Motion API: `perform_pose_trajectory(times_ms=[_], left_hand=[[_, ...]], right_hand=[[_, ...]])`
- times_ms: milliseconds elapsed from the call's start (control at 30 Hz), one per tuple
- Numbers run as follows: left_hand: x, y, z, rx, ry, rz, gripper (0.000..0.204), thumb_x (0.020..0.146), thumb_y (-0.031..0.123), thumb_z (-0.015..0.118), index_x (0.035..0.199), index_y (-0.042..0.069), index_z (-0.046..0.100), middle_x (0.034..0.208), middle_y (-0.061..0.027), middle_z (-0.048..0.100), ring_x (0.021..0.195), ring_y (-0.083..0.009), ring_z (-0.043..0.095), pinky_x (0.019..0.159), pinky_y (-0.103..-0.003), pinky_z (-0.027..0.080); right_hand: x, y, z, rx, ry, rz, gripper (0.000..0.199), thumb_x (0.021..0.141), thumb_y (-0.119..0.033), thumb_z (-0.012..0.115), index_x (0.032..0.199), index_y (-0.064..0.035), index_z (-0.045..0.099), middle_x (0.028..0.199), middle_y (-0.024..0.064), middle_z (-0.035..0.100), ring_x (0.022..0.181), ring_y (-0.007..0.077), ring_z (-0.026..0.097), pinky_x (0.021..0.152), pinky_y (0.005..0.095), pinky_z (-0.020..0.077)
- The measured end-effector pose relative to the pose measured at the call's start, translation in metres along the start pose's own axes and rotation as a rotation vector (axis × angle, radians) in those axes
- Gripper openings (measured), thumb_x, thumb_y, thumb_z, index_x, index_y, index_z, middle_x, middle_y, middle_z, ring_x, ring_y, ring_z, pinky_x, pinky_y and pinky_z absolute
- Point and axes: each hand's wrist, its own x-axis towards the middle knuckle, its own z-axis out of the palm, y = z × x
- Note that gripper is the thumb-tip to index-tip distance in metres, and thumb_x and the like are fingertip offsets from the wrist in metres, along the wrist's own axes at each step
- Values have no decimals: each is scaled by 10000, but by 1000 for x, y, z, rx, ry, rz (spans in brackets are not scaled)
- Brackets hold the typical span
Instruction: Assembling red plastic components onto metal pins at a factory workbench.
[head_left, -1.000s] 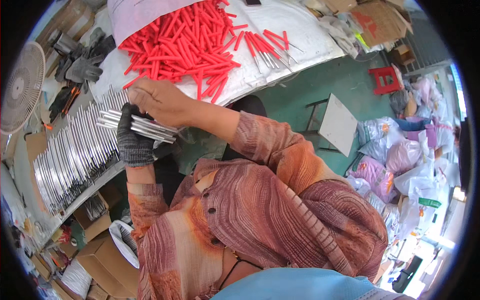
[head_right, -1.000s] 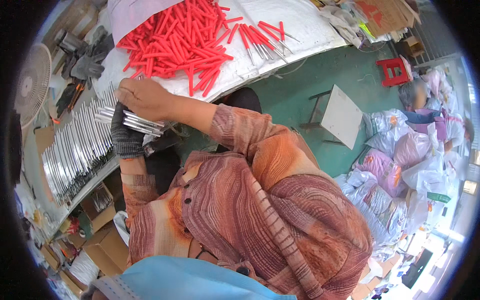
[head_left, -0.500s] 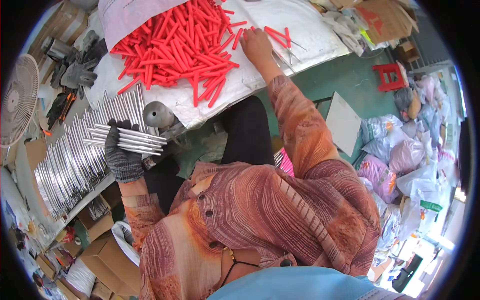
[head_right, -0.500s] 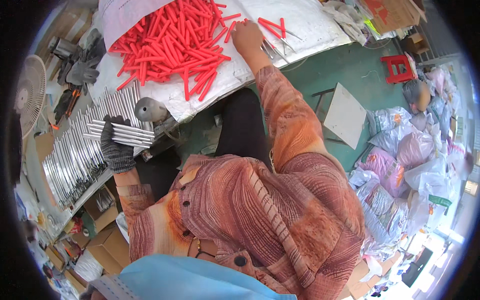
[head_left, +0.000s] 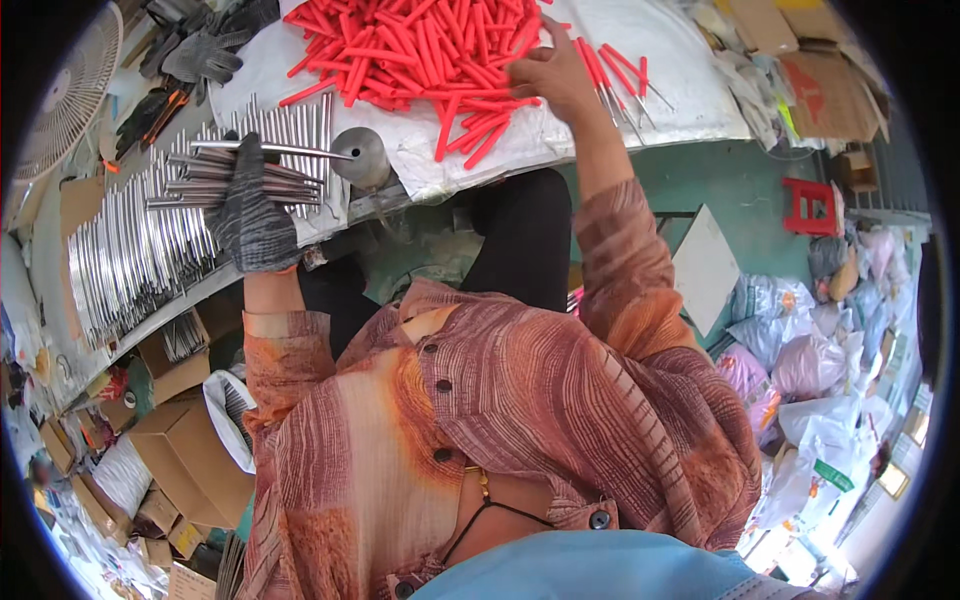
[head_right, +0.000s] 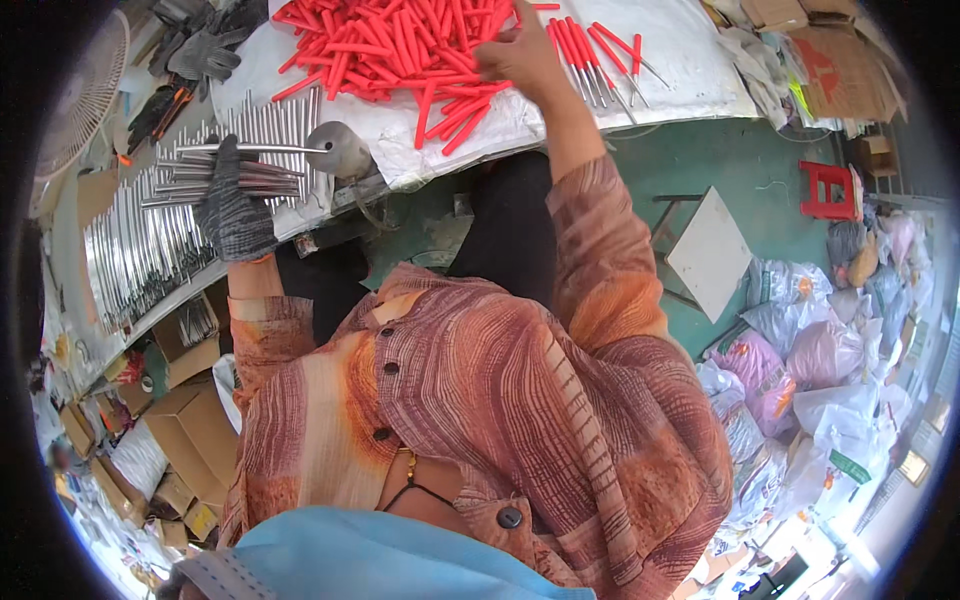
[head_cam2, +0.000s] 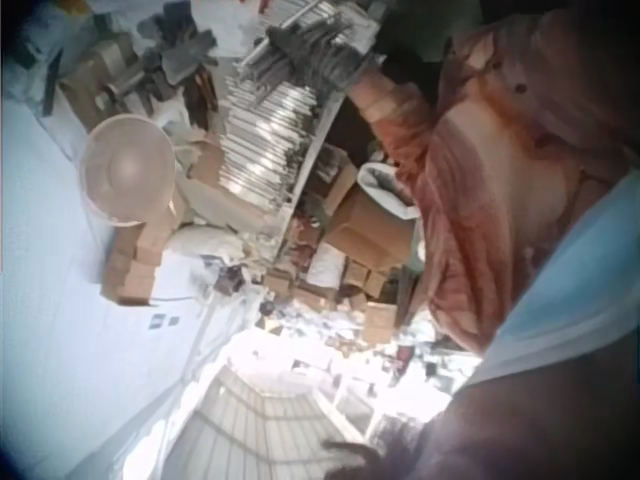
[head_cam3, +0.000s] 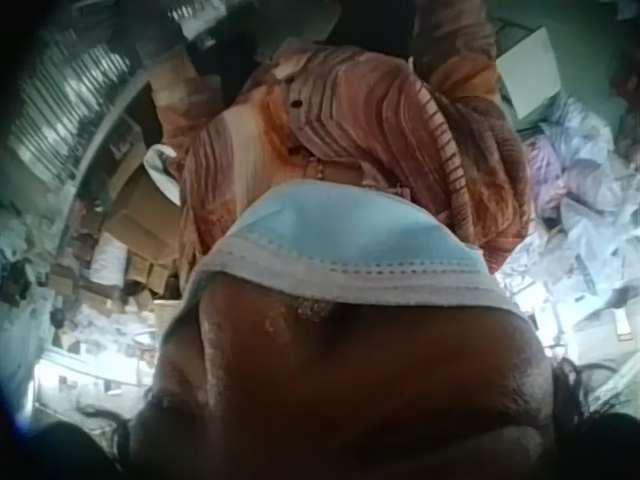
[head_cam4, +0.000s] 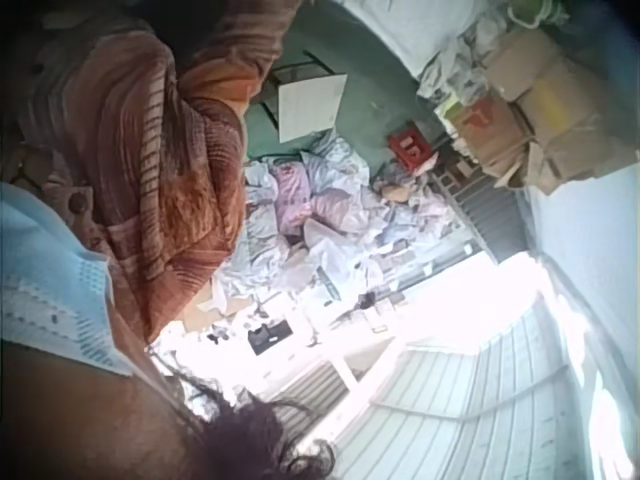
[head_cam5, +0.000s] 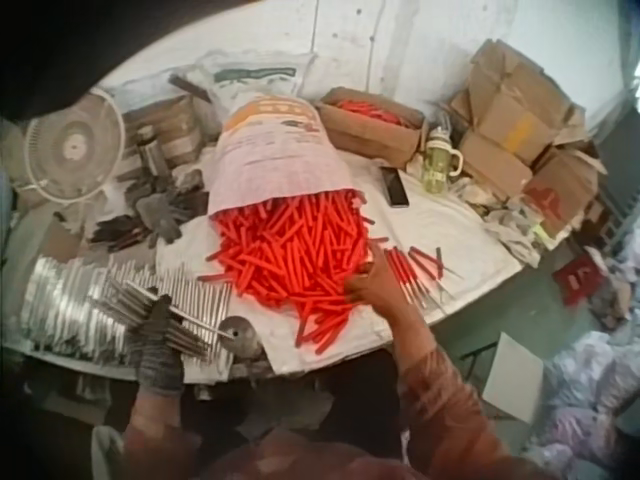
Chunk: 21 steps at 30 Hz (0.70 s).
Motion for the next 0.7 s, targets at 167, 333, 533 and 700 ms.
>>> perform_pose_trajectory(times_ms=[167, 333, 533, 700], left_hand=[[-10, -12, 14, -292, -330, -10, 122, 815, 27, 587, 935, 11, 600, 920, -47, 603, 815, -134, 577, 748, -279, 486], [-36, -13, 27, 427, -388, 226, 173, 782, -16, 638, 951, 17, 627, 869, -30, 622, 722, -100, 577, 656, -225, 475], [-36, -2, 27, 171, -349, -49, 229, 766, 1, 659, 989, 16, 615, 877, -40, 631, 754, -113, 590, 660, -239, 475], [-34, 1, 24, 84, -347, -135, 197, 751, 41, 684, 941, 29, 633, 821, -47, 637, 720, -127, 596, 655, -256, 475]], right_hand=[[-56, -59, 68, 245, -61, -202, 673, 785, -9, 625, 1288, -34, 179, 985, 166, 515, 853, 210, 585, 703, 321, 527], [-74, -76, 96, 590, -73, -487, 718, 786, 15, 618, 1306, -31, 125, 1044, 156, 495, 880, 204, 578, 766, 334, 511], [-75, -83, 113, 544, -147, -586, 713, 811, 2, 597, 1332, -52, 113, 1037, 151, 512, 882, 200, 582, 757, 326, 511], [-88, -102, 130, 14, -79, -916, 340, 782, -152, 622, 1098, -76, 521, 901, 119, 604, 818, 249, 618, 732, 322, 502]])
